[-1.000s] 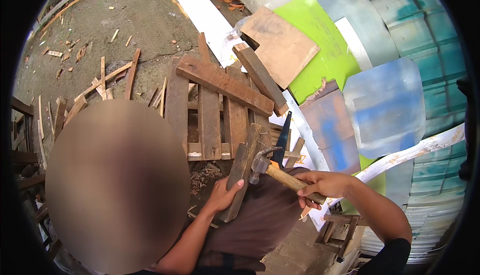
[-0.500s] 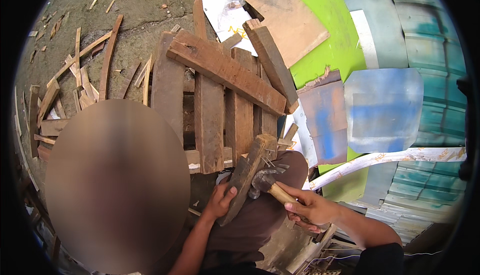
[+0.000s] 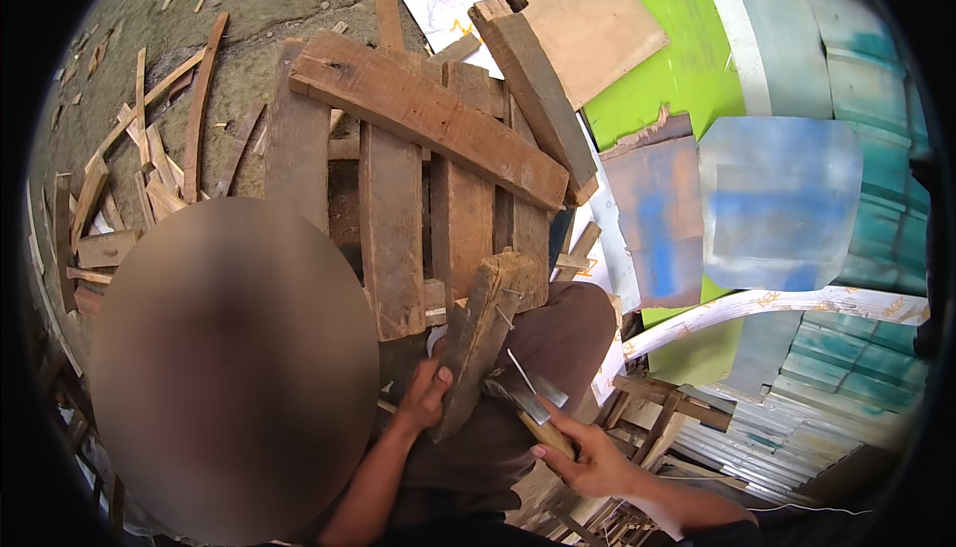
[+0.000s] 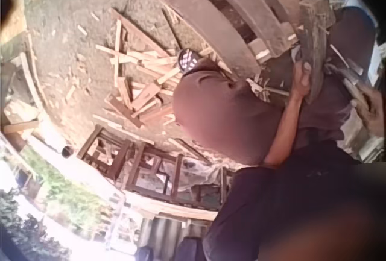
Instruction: The person sits on the ground and uses a hammer to pry apart and break a wooden pallet into smaller pieces. They repeatedly strike and lever the wood until the pallet is reduced to loose planks and fragments.
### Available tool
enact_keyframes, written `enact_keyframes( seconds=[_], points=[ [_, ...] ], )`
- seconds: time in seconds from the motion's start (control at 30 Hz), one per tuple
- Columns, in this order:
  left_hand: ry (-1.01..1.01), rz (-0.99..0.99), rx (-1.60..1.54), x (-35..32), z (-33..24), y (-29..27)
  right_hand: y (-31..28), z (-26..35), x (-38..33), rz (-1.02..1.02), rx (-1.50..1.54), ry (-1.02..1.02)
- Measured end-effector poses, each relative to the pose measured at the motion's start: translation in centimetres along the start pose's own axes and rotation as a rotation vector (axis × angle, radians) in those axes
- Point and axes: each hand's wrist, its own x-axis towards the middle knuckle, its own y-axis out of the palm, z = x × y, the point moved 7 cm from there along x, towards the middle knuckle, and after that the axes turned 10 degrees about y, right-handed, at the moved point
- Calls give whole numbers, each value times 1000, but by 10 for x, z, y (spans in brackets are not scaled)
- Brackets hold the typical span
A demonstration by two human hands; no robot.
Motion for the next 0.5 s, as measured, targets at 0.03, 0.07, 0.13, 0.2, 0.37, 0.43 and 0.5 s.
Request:
enact_keyframes(
  seconds=[0.03,0.07,0.13,0.2,0.37,0.43,0.5],
  points=[
    [-16,-1,-7,-3,3,1,4,-18,-9,16,177,207],
    [-31,27,-3,-5,7,1,13,-37,-16,47,359,426],
    [-89,11,38,-13,21,-3,18,-42,-18,3,402,373],
    [-201,-73,140,-18,41,-12,16,-46,-16,8,401,369],
    [-108,-113,122,-10,52,-17,9,-45,-8,78,320,344],
    [-51,-70,141,-1,43,-15,6,-43,-8,75,288,287],
    [-19,7,187,8,29,-8,3,-46,-10,77,279,250]
  ],
)
